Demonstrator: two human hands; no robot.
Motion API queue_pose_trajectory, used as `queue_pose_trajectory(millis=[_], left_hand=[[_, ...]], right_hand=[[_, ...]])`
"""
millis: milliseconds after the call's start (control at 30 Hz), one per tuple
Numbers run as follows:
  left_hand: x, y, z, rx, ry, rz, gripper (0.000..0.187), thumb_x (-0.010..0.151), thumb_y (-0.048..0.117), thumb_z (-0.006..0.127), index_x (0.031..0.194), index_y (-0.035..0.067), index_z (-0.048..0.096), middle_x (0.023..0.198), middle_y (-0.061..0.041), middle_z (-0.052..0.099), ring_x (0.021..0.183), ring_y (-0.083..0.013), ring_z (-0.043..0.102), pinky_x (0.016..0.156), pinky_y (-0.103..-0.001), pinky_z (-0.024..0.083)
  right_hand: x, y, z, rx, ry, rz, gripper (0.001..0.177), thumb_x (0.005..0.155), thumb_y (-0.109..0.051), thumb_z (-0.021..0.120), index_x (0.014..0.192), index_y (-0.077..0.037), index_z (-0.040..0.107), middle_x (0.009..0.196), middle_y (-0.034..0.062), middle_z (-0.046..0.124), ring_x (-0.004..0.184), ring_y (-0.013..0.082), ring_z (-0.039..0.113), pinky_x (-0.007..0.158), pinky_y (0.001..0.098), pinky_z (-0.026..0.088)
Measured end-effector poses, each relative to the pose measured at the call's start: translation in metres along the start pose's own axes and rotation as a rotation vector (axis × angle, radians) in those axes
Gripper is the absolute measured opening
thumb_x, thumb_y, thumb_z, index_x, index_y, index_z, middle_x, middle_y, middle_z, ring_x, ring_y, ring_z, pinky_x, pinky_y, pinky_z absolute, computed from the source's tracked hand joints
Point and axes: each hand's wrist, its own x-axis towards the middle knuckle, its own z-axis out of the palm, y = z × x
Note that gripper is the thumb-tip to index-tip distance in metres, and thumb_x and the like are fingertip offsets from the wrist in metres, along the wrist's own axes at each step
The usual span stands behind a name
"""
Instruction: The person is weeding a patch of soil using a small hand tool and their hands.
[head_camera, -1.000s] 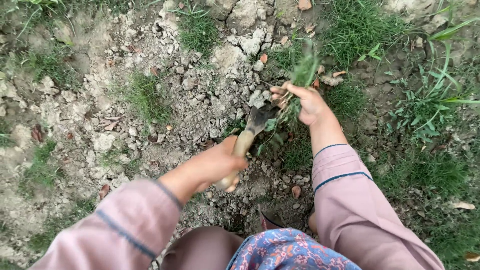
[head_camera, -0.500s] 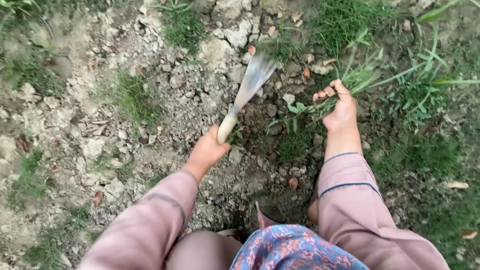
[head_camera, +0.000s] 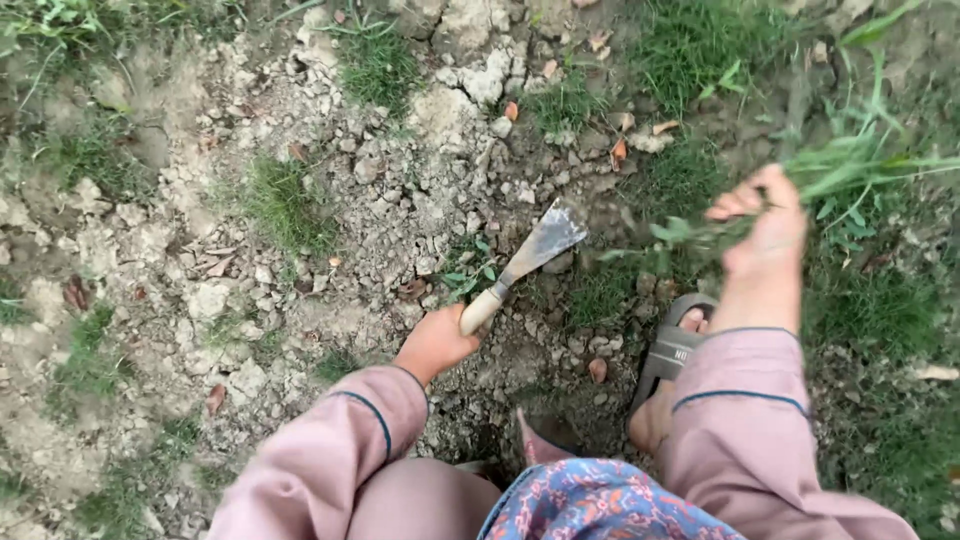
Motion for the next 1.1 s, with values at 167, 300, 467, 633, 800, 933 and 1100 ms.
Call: queue_pose_trajectory(millis=[167,300,467,633,800,933,1100], left_hand=[[-0.028,0.014,-0.010,-0.036,0.053,0.109,0.036,0.075,0.029,0.073,0.102,0.007,0.066,0.089,-0.020,0.074,0.085,-0.0372,0.073,0.082,-0.047,0.058],[-0.003,-0.015,0.012,0.075,-0.088,0.026,0.034,0.073,0.028,0.074,0.100,0.009,0.069,0.092,-0.017,0.075,0.085,-0.0344,0.074,0.084,-0.045,0.059],[-0.069,-0.024,-0.031,-0.173,0.059,-0.026,0.034,0.075,0.025,0.072,0.105,0.010,0.069,0.089,-0.011,0.076,0.077,-0.0254,0.073,0.076,-0.041,0.059],[-0.119,-0.079,-0.043,-0.774,0.318,-0.293,0.033,0.076,0.005,0.070,0.108,0.003,0.064,0.077,-0.004,0.069,0.053,-0.0175,0.059,0.050,-0.034,0.052],[-0.145,-0.134,-0.024,-1.045,0.494,-0.236,0.021,0.078,-0.005,0.061,0.095,0.001,0.051,0.064,-0.008,0.057,0.046,-0.0185,0.054,0.044,-0.034,0.048],[-0.146,-0.138,-0.005,-1.163,0.484,-0.268,0.017,0.078,-0.003,0.061,0.092,0.003,0.053,0.065,-0.006,0.057,0.047,-0.0166,0.053,0.044,-0.033,0.047],[-0.145,-0.125,0.006,-1.263,0.419,-0.338,0.023,0.075,-0.004,0.063,0.093,0.004,0.051,0.064,-0.006,0.057,0.046,-0.0174,0.053,0.043,-0.033,0.047]], right_hand=[[-0.024,-0.071,0.021,-0.110,-0.050,-0.175,0.032,0.107,-0.030,0.069,0.086,-0.015,0.050,0.067,-0.0032,0.044,0.060,0.0135,0.046,0.061,0.0334,0.047],[-0.020,-0.074,0.033,-0.120,-0.128,-0.253,0.033,0.111,-0.025,0.070,0.088,-0.012,0.050,0.071,-0.0015,0.046,0.064,0.0142,0.049,0.061,0.0336,0.047],[-0.124,-0.035,0.165,-0.887,-0.106,-0.032,0.011,0.103,-0.022,0.070,0.107,-0.013,0.065,0.085,0.0013,0.061,0.071,0.0142,0.060,0.066,0.0333,0.052],[-0.105,0.123,0.157,-1.454,-0.407,0.101,0.025,0.093,-0.028,0.072,0.113,-0.014,0.072,0.113,0.0050,0.074,0.096,0.0163,0.069,0.086,0.0374,0.055],[-0.099,0.198,0.129,-1.670,-0.762,-0.352,0.049,0.082,-0.016,0.079,0.127,-0.006,0.062,0.118,0.0156,0.069,0.105,0.0304,0.066,0.092,0.0445,0.054],[-0.102,0.205,0.127,-1.786,-0.837,-0.405,0.034,0.086,-0.010,0.075,0.120,-0.010,0.068,0.116,0.0101,0.072,0.106,0.0293,0.068,0.094,0.0422,0.056],[-0.076,0.215,0.109,-1.356,-0.558,-0.033,0.015,0.093,-0.018,0.075,0.107,-0.012,0.074,0.103,0.0014,0.076,0.101,0.0193,0.071,0.092,0.0332,0.053]])
